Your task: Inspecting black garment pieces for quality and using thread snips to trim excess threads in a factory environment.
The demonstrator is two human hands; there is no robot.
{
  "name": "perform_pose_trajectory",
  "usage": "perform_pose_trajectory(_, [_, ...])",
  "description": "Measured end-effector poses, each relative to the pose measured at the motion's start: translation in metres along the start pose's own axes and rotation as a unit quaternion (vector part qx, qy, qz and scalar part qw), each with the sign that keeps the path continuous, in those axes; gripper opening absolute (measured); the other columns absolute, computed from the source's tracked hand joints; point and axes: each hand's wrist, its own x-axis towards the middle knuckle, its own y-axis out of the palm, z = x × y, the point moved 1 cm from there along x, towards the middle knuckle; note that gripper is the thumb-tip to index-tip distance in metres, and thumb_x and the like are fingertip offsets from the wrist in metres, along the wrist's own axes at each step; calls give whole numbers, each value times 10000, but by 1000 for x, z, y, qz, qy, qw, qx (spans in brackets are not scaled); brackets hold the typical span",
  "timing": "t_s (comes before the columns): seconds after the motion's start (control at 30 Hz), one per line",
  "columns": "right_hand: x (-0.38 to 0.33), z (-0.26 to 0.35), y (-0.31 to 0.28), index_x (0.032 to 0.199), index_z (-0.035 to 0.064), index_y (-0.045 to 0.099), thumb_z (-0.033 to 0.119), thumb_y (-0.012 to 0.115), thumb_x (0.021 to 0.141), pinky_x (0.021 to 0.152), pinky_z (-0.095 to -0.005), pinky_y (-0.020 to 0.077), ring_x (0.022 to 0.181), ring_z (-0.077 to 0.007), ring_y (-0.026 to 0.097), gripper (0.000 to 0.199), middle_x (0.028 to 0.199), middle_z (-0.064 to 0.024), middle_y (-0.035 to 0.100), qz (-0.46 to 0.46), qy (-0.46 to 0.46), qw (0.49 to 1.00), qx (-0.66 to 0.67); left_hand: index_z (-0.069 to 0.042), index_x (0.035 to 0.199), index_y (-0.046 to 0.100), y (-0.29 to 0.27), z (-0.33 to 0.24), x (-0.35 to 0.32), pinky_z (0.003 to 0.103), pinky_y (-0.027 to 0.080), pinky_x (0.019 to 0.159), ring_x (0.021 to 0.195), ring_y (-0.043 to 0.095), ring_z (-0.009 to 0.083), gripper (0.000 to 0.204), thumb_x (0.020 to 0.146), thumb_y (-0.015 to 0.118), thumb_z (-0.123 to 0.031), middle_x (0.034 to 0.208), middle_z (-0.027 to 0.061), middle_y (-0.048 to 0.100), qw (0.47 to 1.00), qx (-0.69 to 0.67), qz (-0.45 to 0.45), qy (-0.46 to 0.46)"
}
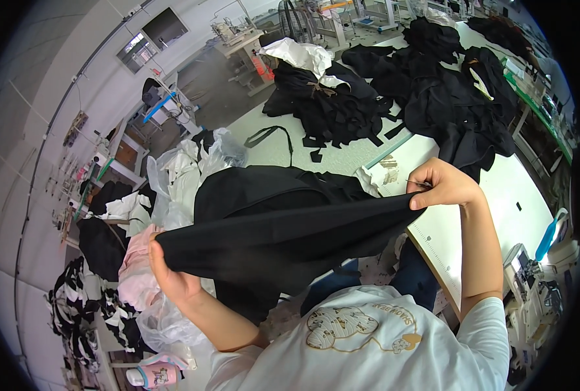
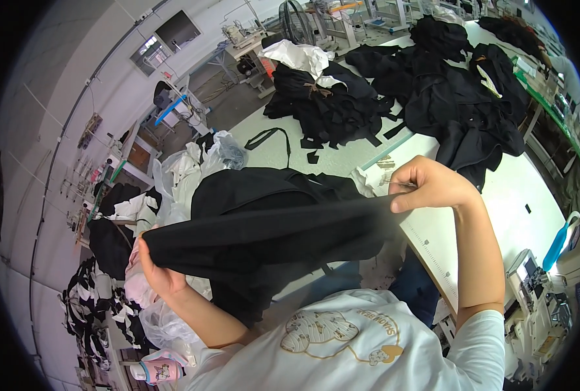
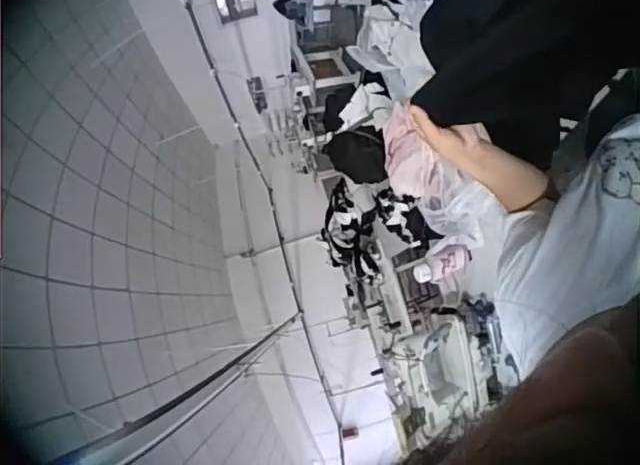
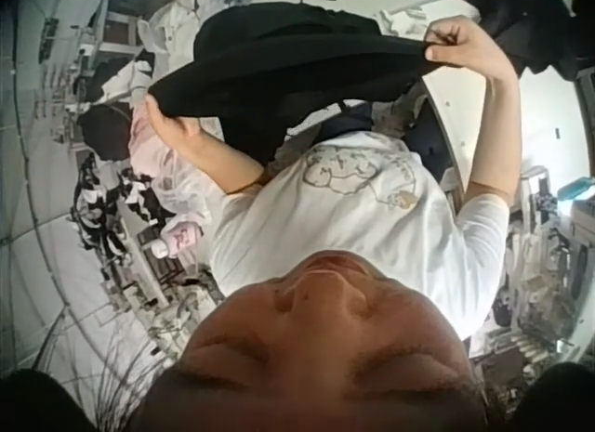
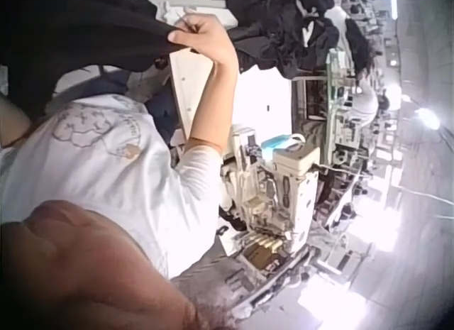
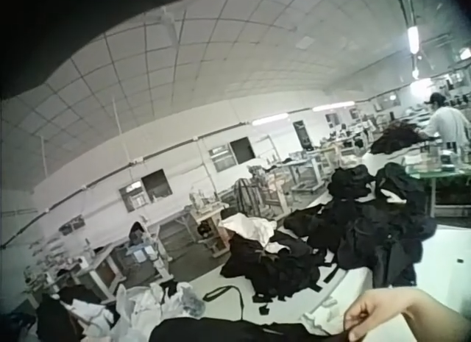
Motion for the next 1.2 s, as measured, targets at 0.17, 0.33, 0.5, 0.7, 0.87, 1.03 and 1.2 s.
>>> perform_pose_trajectory(0.17, [4, 2, 4, 737, -8, 643, 132, 809, 739, 506, -215, 322, 556, -28, 409, 217, 601, 55, 507, -11, 10, 1000, -7, -12, 1108, 617, -33, -16, 6, 414, 547, 894, 978, 669, 261, 267, 983, 539, -235, 1103, 156, 679, 989, 70, -110, 63])
perform_pose_trajectory(0.33, [28, 15, 41, 765, -30, 644, 61, 750, 758, 528, -234, 378, 576, -41, 471, 140, 604, 7, 565, -154, -40, 981, -113, 1, 1088, 617, -37, 13, 5, 342, 453, 851, 916, 569, 225, 203, 910, 608, -96, 1070, 123, 624, 618, 671, -229, 340])
perform_pose_trajectory(0.5, [34, 32, 79, 808, 6, 681, 69, 758, 714, 596, -321, 491, 614, -258, 623, 137, 677, -125, 637, -293, -159, 919, -210, -15, 883, 638, 66, 124, -74, 346, 477, 693, 729, 609, 229, 133, 879, 635, -148, 800, 86, 644, 773, 565, 162, 241])
perform_pose_trajectory(0.7, [18, 45, 95, 797, 54, 678, 37, 783, 635, 535, -339, 447, 574, -241, 563, 194, 651, -76, 611, -298, -228, 883, -282, -61, 1099, 627, 77, 179, -113, 386, 511, 746, 859, 652, 317, 245, 924, 575, -225, 954, 117, 676, 839, 525, 138, 39])
perform_pose_trajectory(0.87, [-8, 40, 95, 818, 52, 670, 25, 793, 595, 507, -332, 409, 535, -232, 520, 256, 646, -58, 607, -325, -259, 855, -311, 54, 1295, 513, 46, 186, -120, 398, 398, 1045, 1212, 541, 344, 434, 976, 484, -239, 1318, 164, 572, 859, 495, 99, -84])
perform_pose_trajectory(1.03, [-37, 16, 103, 795, 49, 688, 20, 779, 599, 491, -317, 388, 527, -210, 503, 218, 638, -50, 613, -325, -233, 874, -277, 40, 1312, 507, 20, 139, -83, 398, 380, 1064, 1237, 520, 336, 453, 976, 479, -263, 1336, 168, 556, 793, 605, 41, 59])
perform_pose_trajectory(1.2, [-48, -19, 115, 830, 57, 702, 1, 734, 567, 490, -330, 400, 539, -222, 515, 271, 601, -55, 555, -213, -242, 911, -257, 26, 1329, 501, -9, 86, -35, 398, 362, 1082, 1262, 499, 328, 471, 977, 473, -287, 1354, 171, 540, 695, 693, 11, 192])
